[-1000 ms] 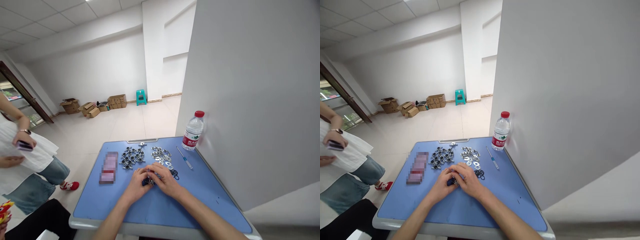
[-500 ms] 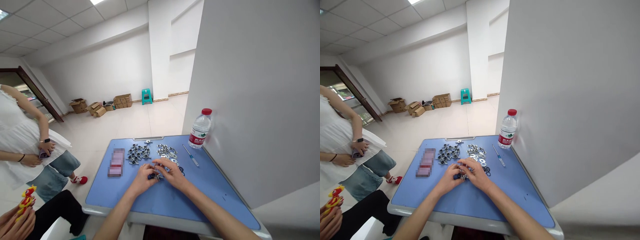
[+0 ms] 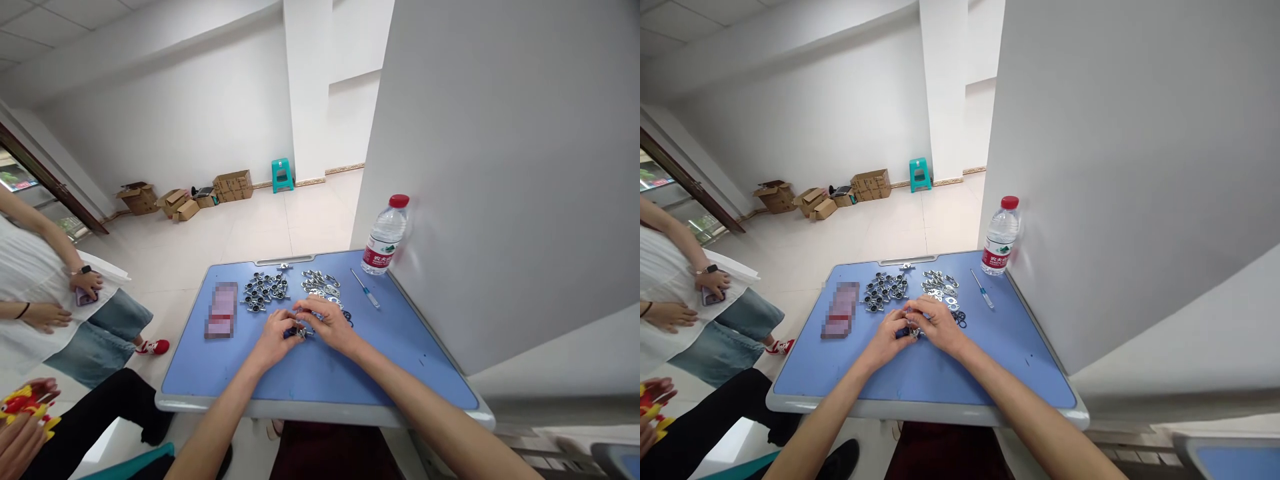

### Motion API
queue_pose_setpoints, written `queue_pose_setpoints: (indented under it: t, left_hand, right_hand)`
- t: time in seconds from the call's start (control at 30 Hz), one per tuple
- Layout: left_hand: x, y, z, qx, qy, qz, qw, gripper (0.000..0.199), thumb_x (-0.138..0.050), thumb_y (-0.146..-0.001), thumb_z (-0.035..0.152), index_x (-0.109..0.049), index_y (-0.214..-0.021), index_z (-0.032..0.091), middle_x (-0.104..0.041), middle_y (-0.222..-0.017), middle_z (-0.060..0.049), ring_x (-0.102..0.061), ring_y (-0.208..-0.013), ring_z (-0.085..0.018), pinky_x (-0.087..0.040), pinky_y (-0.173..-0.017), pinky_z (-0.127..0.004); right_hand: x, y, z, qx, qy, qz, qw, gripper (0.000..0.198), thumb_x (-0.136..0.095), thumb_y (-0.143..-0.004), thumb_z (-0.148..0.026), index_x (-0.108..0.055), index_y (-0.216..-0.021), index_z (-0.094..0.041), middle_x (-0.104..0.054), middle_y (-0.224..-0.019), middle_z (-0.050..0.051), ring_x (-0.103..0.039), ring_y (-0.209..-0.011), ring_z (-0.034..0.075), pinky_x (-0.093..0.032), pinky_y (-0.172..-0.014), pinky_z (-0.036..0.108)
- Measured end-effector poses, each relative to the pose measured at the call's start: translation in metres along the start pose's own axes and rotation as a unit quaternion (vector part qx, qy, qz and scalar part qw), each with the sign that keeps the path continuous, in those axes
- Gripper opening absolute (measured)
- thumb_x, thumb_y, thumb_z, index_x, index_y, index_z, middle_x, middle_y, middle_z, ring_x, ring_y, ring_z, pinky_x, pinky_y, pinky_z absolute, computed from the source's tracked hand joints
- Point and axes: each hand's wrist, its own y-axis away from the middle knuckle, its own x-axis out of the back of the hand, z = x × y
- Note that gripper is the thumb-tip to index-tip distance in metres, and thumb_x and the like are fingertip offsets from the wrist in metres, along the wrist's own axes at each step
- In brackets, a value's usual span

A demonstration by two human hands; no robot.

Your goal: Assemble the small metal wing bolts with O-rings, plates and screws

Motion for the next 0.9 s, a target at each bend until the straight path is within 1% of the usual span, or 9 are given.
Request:
queue_pose_setpoints:
  t: [0.17, 0.27, 0.37, 0.47, 0.53, 0.6, 0.7, 0.8, 0.9]
  left_hand:
    - [0.001, 0.001, 0.002, 0.005, -0.001, 0.003, 1.000, 0.009, -0.071, -0.082, 0.017, -0.070, -0.090, 0.020, -0.065, -0.100, -0.005, -0.058, -0.098, -0.023, -0.046, -0.089, -0.039]
    - [0.002, 0.001, 0.004, 0.004, -0.004, 0.006, 1.000, 0.011, -0.070, -0.080, 0.015, -0.069, -0.090, 0.019, -0.064, -0.097, -0.004, -0.057, -0.096, -0.022, -0.045, -0.089, -0.038]
    - [0.004, 0.001, 0.007, 0.007, -0.005, -0.002, 1.000, 0.010, -0.068, -0.081, 0.016, -0.070, -0.090, 0.020, -0.063, -0.097, -0.004, -0.057, -0.095, -0.022, -0.045, -0.089, -0.038]
    - [0.007, 0.000, 0.010, 0.012, 0.004, -0.012, 1.000, 0.011, -0.066, -0.083, 0.019, -0.070, -0.093, 0.021, -0.064, -0.100, -0.004, -0.056, -0.098, -0.022, -0.045, -0.090, -0.038]
    - [0.008, -0.001, 0.013, 0.017, 0.011, -0.014, 1.000, 0.013, -0.066, -0.083, 0.019, -0.069, -0.095, 0.021, -0.064, -0.102, -0.004, -0.056, -0.099, -0.022, -0.044, -0.092, -0.039]
    - [0.010, -0.001, 0.015, 0.023, 0.018, -0.015, 0.999, 0.013, -0.066, -0.082, 0.018, -0.068, -0.095, 0.021, -0.064, -0.101, -0.004, -0.056, -0.098, -0.022, -0.043, -0.093, -0.038]
    - [0.011, -0.002, 0.018, 0.031, 0.023, -0.018, 0.999, 0.010, -0.066, -0.082, 0.016, -0.066, -0.091, 0.020, -0.064, -0.098, -0.003, -0.056, -0.096, -0.022, -0.043, -0.092, -0.038]
    - [0.011, -0.002, 0.017, 0.028, 0.023, -0.020, 0.999, 0.009, -0.066, -0.081, 0.015, -0.065, -0.089, 0.020, -0.064, -0.098, -0.003, -0.056, -0.097, -0.022, -0.042, -0.092, -0.037]
    - [0.010, -0.002, 0.015, 0.024, 0.023, -0.022, 0.999, 0.009, -0.066, -0.082, 0.016, -0.065, -0.089, 0.020, -0.064, -0.100, -0.003, -0.056, -0.098, -0.022, -0.042, -0.092, -0.037]
  right_hand:
    - [0.000, 0.000, 0.001, -0.006, -0.007, 0.005, 1.000, 0.023, -0.049, -0.097, -0.033, -0.068, -0.094, -0.021, -0.066, -0.074, 0.003, -0.060, -0.071, 0.017, -0.050, -0.069, 0.030]
    - [-0.002, 0.001, 0.004, -0.026, -0.013, 0.010, 1.000, 0.022, -0.051, -0.096, -0.033, -0.068, -0.095, -0.021, -0.066, -0.076, 0.003, -0.061, -0.071, 0.017, -0.050, -0.068, 0.030]
    - [-0.003, 0.002, 0.008, -0.081, -0.039, 0.031, 0.995, 0.019, -0.055, -0.092, -0.035, -0.068, -0.093, -0.020, -0.065, -0.072, 0.002, -0.061, -0.068, 0.016, -0.051, -0.064, 0.029]
    - [0.003, 0.000, 0.012, -0.155, -0.109, 0.088, 0.978, 0.021, -0.059, -0.088, -0.039, -0.066, -0.091, -0.019, -0.063, -0.072, 0.001, -0.060, -0.063, 0.015, -0.053, -0.058, 0.028]
    - [0.010, -0.002, 0.013, -0.178, -0.128, 0.117, 0.969, 0.023, -0.059, -0.086, -0.041, -0.064, -0.089, -0.019, -0.063, -0.074, 0.001, -0.060, -0.062, 0.015, -0.053, -0.056, 0.028]
    - [0.017, -0.004, 0.013, -0.169, -0.106, 0.112, 0.974, 0.021, -0.060, -0.085, -0.040, -0.064, -0.086, -0.019, -0.061, -0.071, 0.001, -0.058, -0.061, 0.015, -0.052, -0.057, 0.027]
    - [0.022, -0.005, 0.009, -0.134, -0.054, 0.071, 0.987, 0.016, -0.059, -0.086, -0.034, -0.064, -0.083, -0.019, -0.062, -0.070, 0.000, -0.058, -0.063, 0.014, -0.050, -0.059, 0.027]
    - [0.022, -0.004, 0.007, -0.100, -0.026, 0.041, 0.994, 0.014, -0.057, -0.088, -0.029, -0.064, -0.084, -0.019, -0.065, -0.073, 0.002, -0.058, -0.064, 0.014, -0.049, -0.060, 0.027]
    - [0.020, -0.002, 0.007, -0.082, -0.010, 0.033, 0.996, 0.013, -0.056, -0.090, -0.028, -0.065, -0.088, -0.019, -0.066, -0.076, 0.003, -0.059, -0.066, 0.015, -0.049, -0.062, 0.027]
